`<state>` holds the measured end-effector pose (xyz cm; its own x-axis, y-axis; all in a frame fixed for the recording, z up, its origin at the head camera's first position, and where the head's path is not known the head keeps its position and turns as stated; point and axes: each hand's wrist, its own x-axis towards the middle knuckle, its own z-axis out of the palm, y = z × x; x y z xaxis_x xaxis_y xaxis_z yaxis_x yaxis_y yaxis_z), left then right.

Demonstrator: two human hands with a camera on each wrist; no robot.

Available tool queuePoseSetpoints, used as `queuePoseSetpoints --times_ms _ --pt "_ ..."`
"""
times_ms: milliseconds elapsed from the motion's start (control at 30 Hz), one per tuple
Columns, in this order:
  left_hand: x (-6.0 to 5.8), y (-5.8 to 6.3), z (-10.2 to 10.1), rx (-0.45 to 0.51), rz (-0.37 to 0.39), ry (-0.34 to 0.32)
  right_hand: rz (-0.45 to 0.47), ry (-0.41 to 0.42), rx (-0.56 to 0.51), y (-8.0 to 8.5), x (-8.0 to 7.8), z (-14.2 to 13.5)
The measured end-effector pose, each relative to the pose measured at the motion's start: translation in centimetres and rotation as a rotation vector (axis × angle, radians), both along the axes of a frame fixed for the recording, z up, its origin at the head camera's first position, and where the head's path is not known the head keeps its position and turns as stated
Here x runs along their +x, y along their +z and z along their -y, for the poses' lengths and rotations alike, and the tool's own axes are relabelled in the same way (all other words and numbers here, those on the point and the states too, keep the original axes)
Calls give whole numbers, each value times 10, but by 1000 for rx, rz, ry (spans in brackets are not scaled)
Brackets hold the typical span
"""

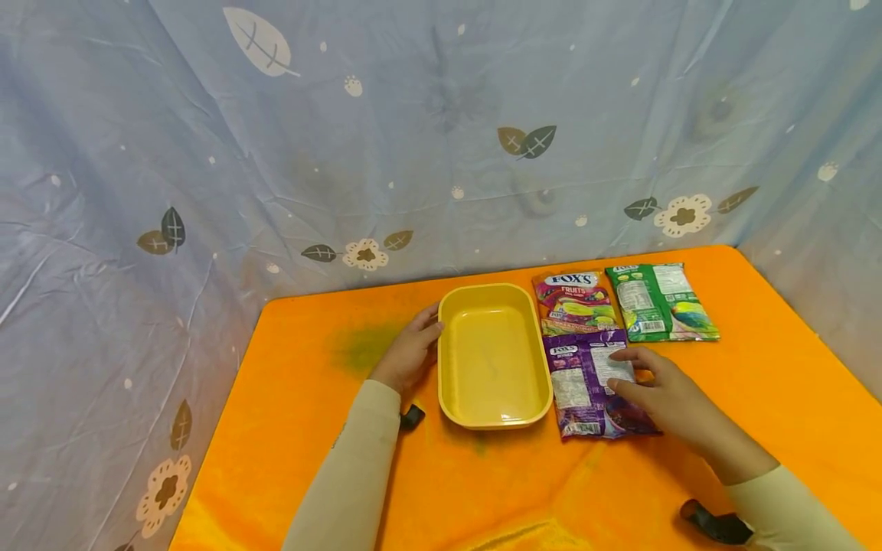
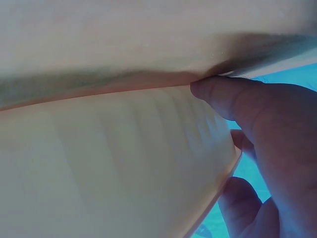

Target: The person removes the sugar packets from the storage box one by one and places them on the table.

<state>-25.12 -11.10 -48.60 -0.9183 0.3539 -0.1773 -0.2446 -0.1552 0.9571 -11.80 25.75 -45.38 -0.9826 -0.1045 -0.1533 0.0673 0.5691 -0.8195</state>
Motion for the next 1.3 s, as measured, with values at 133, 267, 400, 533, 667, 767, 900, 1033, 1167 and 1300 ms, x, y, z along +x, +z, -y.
queuePoseSetpoints --times_ms 133,267,400,533,667,767,900,1033,1167,1300 --pt "0 -1 0 1 -12 -5 -23 27 12 -1 -1 -2" --pt "-1 -3 -1 -2 -30 -9 -43 28 26 -3 -2 -2" --pt "-2 -5 -2 -36 -52 11 -66 12 24 1 -4 -2" --pt "-3 -3 -1 -177 -131 24 -100 -8 29 12 -7 2" --pt "-2 2 -1 -394 -255 46 -199 1 85 23 -14 14" --pt "-1 5 -1 -488 -312 54 -291 18 151 30 -20 24" --pt "-4 13 2 -470 -321 47 -398 25 229 41 -33 41" --pt "-12 29 8 -568 -391 63 -489 50 290 52 -53 57" --pt "-27 44 14 -792 -545 66 -564 95 404 61 -82 69" --pt "-44 48 23 -973 -655 63 -585 122 578 61 -113 76"
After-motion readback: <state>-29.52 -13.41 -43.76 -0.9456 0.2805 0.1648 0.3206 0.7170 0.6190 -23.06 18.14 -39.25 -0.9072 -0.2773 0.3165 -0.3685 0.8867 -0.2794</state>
